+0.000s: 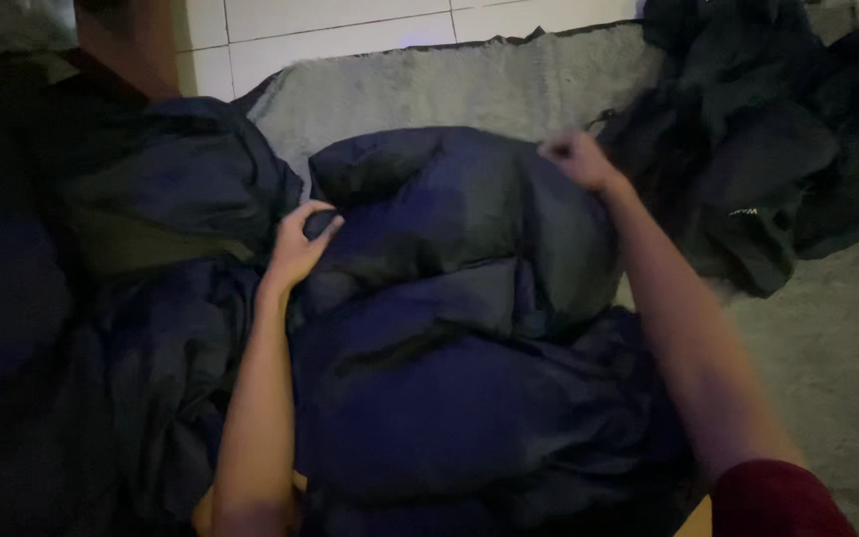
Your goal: The person folds a large black fabric object by hand while sitting on a rug on the floor.
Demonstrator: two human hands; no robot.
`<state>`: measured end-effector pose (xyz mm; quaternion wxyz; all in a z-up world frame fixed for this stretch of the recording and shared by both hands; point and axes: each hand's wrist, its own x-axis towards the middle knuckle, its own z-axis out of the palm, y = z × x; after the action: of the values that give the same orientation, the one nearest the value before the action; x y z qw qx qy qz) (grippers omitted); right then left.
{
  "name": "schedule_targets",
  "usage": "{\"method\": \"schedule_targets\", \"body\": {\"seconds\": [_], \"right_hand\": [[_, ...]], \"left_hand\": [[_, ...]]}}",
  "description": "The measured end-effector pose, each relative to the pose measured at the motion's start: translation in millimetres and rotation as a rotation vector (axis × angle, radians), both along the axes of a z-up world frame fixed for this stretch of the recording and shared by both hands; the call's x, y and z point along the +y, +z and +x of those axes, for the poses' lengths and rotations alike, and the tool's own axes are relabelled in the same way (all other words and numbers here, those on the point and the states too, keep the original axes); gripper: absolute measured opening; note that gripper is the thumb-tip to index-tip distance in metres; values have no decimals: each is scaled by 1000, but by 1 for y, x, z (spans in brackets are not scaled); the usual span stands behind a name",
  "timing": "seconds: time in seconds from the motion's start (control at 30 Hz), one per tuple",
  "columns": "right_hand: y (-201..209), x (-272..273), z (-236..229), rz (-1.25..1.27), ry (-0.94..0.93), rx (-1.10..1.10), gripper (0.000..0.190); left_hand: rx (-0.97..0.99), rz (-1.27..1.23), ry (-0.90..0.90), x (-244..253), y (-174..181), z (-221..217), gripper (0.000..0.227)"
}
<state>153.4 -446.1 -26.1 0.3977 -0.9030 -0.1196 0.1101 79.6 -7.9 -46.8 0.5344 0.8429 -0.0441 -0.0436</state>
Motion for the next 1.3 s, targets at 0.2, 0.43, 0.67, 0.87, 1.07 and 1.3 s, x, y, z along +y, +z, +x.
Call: {"method": "schedule_targets", "body": {"seconds": [0.2, 0.43, 0.67, 0.87, 1.07, 1.3], "right_hand": [[3, -4, -22, -275, -285, 215, 42], [-21, -36, -47, -231, -427, 25, 34], [-63, -61, -63, 174, -352, -246, 18], [-27, -52, -69, 114, -124, -140, 36], [-28, -78, -74, 3, -308, -196, 8], [5, -76, -85, 383, -89, 87, 31]], "left_hand": [[98, -492, 209, 36, 23, 1, 30], [40, 506, -246, 53, 81, 12, 30], [-147, 263, -350, 13, 11, 32, 30], [154, 710, -427, 4, 14, 13, 58], [69, 631, -266, 52, 16, 0, 48], [-48, 538, -340, 20, 21, -43, 64]]}}
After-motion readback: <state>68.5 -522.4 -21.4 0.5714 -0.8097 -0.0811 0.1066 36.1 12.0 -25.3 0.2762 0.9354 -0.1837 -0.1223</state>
